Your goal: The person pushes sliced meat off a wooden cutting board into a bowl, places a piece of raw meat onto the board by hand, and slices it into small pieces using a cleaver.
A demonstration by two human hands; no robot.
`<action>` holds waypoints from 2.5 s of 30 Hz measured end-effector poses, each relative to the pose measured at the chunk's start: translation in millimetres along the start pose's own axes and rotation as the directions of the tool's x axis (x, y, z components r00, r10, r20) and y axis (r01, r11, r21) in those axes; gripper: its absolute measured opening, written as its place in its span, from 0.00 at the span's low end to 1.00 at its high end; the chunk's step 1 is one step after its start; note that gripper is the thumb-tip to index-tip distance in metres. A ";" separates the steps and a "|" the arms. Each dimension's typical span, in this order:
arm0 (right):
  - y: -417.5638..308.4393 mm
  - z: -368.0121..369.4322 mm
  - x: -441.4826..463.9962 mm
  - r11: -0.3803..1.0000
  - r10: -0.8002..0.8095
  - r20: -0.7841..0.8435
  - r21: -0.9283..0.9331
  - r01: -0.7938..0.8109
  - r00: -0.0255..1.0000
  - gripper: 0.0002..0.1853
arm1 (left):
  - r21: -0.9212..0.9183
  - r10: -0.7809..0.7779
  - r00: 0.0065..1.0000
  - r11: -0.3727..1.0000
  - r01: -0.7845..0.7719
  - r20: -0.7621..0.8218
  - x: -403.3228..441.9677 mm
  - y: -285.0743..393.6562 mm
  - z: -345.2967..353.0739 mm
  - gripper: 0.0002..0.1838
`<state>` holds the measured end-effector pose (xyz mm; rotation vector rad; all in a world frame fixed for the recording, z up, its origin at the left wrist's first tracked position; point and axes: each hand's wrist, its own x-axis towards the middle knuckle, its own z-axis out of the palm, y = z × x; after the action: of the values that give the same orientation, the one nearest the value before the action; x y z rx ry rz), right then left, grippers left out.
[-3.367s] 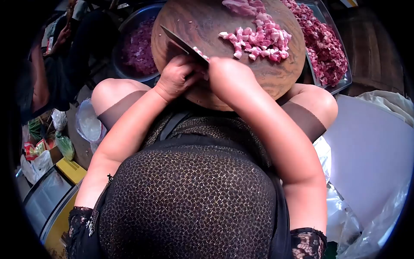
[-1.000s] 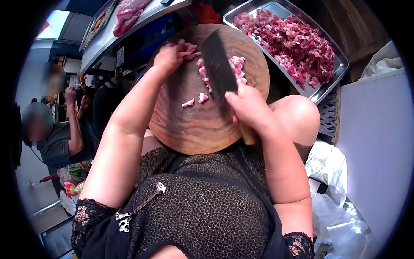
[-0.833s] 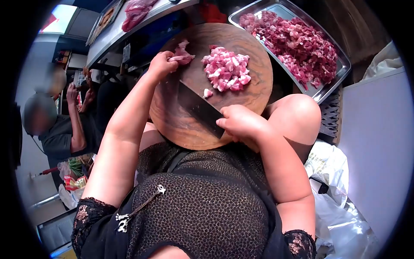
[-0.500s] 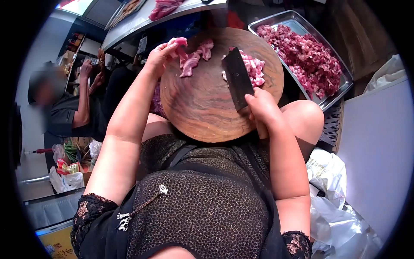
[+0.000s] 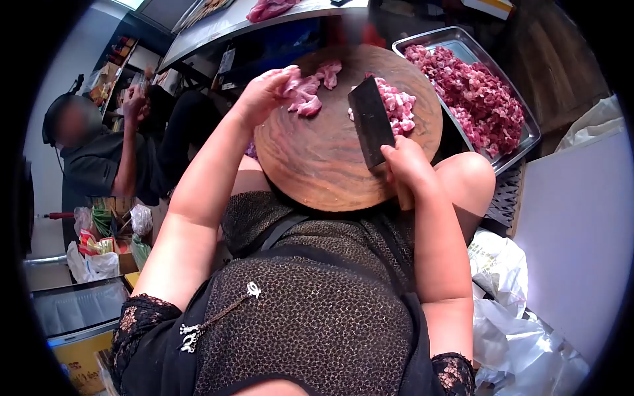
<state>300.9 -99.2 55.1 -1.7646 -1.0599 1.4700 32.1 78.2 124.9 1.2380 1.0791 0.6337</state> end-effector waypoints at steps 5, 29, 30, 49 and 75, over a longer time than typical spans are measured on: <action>2.9 -2.5 3.1 0.998 0.054 0.043 0.033 -0.055 0.998 0.09 | 0.036 -0.190 0.967 0.982 0.187 0.172 -40.0 -50.3 38.8 0.16; -17.0 -8.4 1.1 0.995 0.096 0.104 -0.015 -0.095 0.990 0.08 | 0.136 -0.137 0.985 0.983 0.123 0.102 -16.1 -28.3 21.5 0.13; -17.8 -8.4 -0.3 0.996 0.091 0.109 -0.006 -0.091 0.990 0.08 | 0.129 -0.139 0.985 0.984 0.126 0.098 -23.3 -29.6 22.0 0.13; -6.1 -9.5 1.1 0.991 0.118 0.090 -0.070 -0.112 0.989 0.09 | 0.708 -0.037 0.993 0.704 -0.054 0.112 -34.7 -82.8 70.9 0.15; -20.1 -4.9 -7.0 0.993 0.096 0.062 -0.071 -0.091 0.994 0.08 | 0.277 -0.133 0.984 0.947 0.160 -0.116 48.0 -73.2 -2.9 0.07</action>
<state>301.3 -95.1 76.5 -1.8475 -1.0852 1.5746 37.0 102.1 40.8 1.3688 1.3659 0.4357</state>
